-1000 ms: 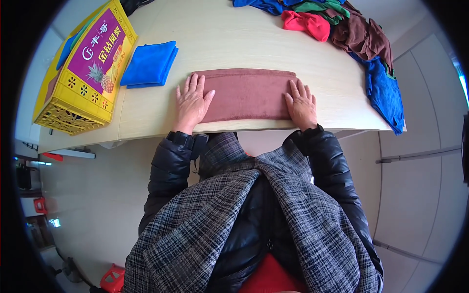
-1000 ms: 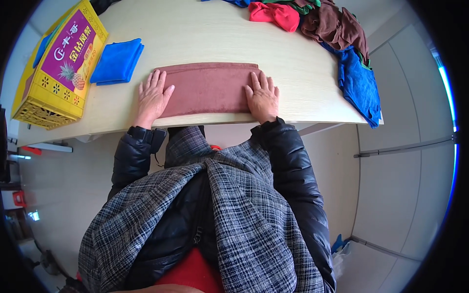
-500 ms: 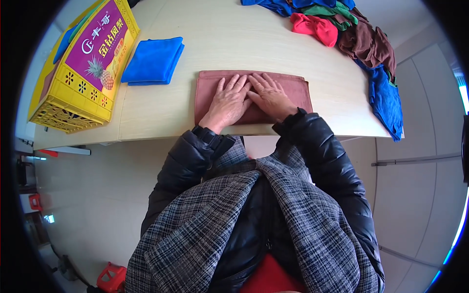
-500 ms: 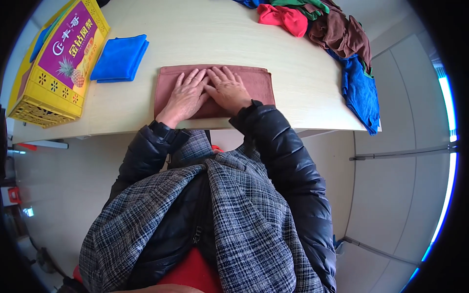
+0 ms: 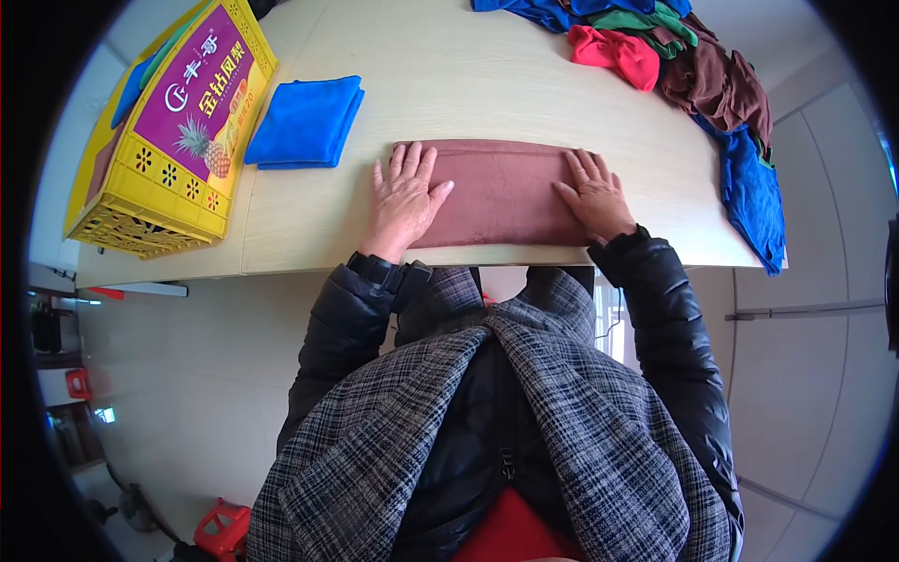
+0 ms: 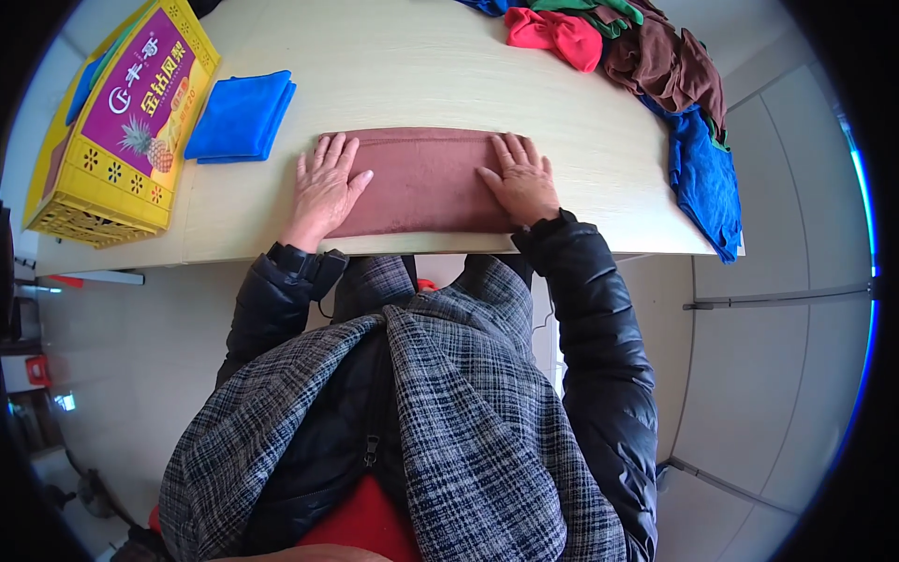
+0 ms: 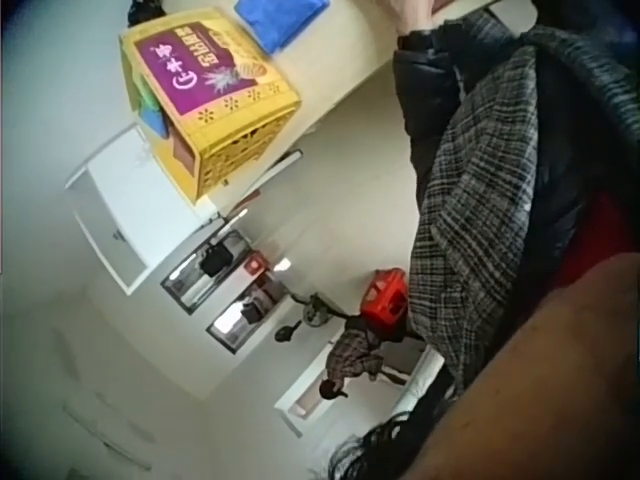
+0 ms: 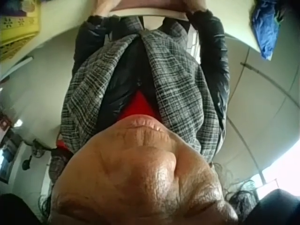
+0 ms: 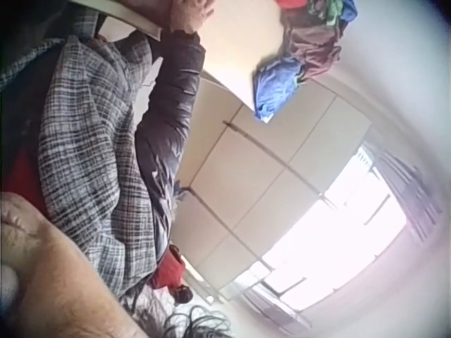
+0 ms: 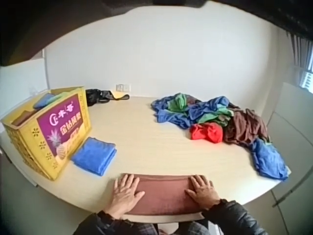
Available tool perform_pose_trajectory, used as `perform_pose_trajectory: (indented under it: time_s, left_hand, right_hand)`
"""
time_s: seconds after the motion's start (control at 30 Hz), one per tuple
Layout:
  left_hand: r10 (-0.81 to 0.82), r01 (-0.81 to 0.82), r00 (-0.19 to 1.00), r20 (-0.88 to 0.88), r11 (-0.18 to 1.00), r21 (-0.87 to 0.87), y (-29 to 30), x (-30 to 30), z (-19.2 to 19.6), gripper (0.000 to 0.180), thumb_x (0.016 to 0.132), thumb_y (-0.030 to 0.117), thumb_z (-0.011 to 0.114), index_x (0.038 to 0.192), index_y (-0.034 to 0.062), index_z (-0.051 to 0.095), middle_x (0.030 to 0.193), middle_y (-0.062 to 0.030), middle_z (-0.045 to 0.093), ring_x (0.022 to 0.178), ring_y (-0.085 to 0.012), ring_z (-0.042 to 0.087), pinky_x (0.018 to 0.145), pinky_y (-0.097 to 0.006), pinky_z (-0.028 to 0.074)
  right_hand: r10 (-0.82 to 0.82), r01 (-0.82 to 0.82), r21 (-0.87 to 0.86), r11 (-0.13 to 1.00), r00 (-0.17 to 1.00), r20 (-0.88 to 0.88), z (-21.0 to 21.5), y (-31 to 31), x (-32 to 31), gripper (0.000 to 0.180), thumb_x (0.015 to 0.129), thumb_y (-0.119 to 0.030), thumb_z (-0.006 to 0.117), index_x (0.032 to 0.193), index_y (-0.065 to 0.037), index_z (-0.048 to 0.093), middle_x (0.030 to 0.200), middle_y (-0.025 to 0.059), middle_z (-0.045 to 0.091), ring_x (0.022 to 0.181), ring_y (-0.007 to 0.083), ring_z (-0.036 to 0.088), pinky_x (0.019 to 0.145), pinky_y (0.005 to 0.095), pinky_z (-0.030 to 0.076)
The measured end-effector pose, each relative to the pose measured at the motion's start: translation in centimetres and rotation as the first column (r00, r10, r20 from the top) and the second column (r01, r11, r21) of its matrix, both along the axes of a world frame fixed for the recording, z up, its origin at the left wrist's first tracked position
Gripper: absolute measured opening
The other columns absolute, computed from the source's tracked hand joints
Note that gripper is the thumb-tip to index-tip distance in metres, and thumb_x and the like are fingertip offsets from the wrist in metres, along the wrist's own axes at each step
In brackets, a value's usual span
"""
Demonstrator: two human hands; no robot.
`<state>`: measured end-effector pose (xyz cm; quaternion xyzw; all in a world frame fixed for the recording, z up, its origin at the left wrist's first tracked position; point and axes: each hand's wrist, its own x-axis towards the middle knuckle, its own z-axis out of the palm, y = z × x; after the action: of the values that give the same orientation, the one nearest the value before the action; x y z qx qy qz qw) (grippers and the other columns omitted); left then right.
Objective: The person folds a blue cloth by hand on a table, smoothing it out and doubling it over twice before setting it aside. They then pick up a brown cloth and repeat the same folding process.
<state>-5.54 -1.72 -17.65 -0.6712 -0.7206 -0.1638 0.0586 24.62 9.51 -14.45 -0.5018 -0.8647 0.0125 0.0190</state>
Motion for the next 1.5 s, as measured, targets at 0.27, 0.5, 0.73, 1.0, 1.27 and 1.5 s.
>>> perform_pose_trajectory:
  time_s: [0.27,0.5,0.73,1.0,1.27,1.5]
  left_hand:
    - [-0.232,0.231,0.972,-0.027,0.972,-0.032,3.7,4.6,1.0,0.063,0.100,0.045,0.049,0.150,0.0084,0.042,0.157,-0.0121,0.040,0.147,-0.0295,0.032,0.119,-0.056,0.020]
    - [-0.249,0.247,0.969,-0.003,0.965,-0.083,4.3,3.5,-0.5,0.061,0.102,0.045,0.046,0.151,0.0094,0.041,0.159,-0.0105,0.037,0.147,-0.0266,0.032,0.120,-0.053,0.020]
    - [-0.045,0.046,0.999,0.006,0.992,-0.117,2.5,0.9,-0.3,0.061,0.103,0.047,0.043,0.152,0.0104,0.040,0.161,-0.0094,0.034,0.150,-0.0254,0.027,0.123,-0.052,0.015]
    - [0.099,-0.110,0.985,-0.141,0.991,-0.074,-0.5,1.6,1.2,0.061,0.103,0.044,0.043,0.152,0.0084,0.039,0.161,-0.0104,0.033,0.152,-0.0260,0.024,0.124,-0.051,0.012]
    - [-0.204,0.200,0.975,-0.087,0.978,-0.057,-0.8,9.1,-0.3,0.057,0.103,0.036,0.045,0.152,0.0072,0.038,0.160,-0.0110,0.034,0.150,-0.0271,0.026,0.123,-0.050,0.017]
    - [-0.067,0.063,0.996,-0.064,0.996,-0.066,-2.4,4.9,0.0,0.057,0.103,0.035,0.045,0.152,0.0077,0.037,0.161,-0.0098,0.032,0.150,-0.0271,0.025,0.122,-0.050,0.018]
  right_hand:
    - [0.216,-0.216,0.013,0.976,0.973,-0.083,-1.2,-0.4,-6.2,0.063,0.101,-0.047,0.047,0.155,-0.014,0.035,0.160,0.0129,0.034,0.149,0.0344,0.028,0.120,0.0499,0.023]
    - [0.249,-0.247,0.033,0.969,0.963,-0.107,-2.4,1.4,-4.0,0.066,0.100,-0.051,0.046,0.154,-0.012,0.037,0.160,0.0100,0.035,0.149,0.0332,0.028,0.120,0.0512,0.022]
    - [0.135,-0.128,0.071,0.989,0.985,-0.110,-2.4,0.6,2.4,0.066,0.102,-0.050,0.043,0.156,-0.012,0.033,0.160,0.0111,0.034,0.149,0.0340,0.027,0.121,0.0512,0.020]
    - [-0.036,0.069,0.187,0.980,0.984,-0.176,-1.2,-2.6,4.5,0.061,0.102,-0.043,0.046,0.154,-0.011,0.036,0.158,0.0133,0.036,0.148,0.0350,0.029,0.121,0.0534,0.021]
    - [0.170,-0.129,0.154,0.980,0.942,-0.291,-2.6,-7.8,-3.8,0.054,0.101,-0.033,0.051,0.148,-0.007,0.044,0.156,0.0133,0.040,0.148,0.0340,0.030,0.122,0.0502,0.020]
    - [-0.027,0.079,0.169,0.983,0.956,-0.291,-3.4,-6.7,1.1,0.053,0.102,-0.029,0.047,0.151,-0.008,0.040,0.157,0.0137,0.038,0.149,0.0345,0.028,0.122,0.0500,0.019]
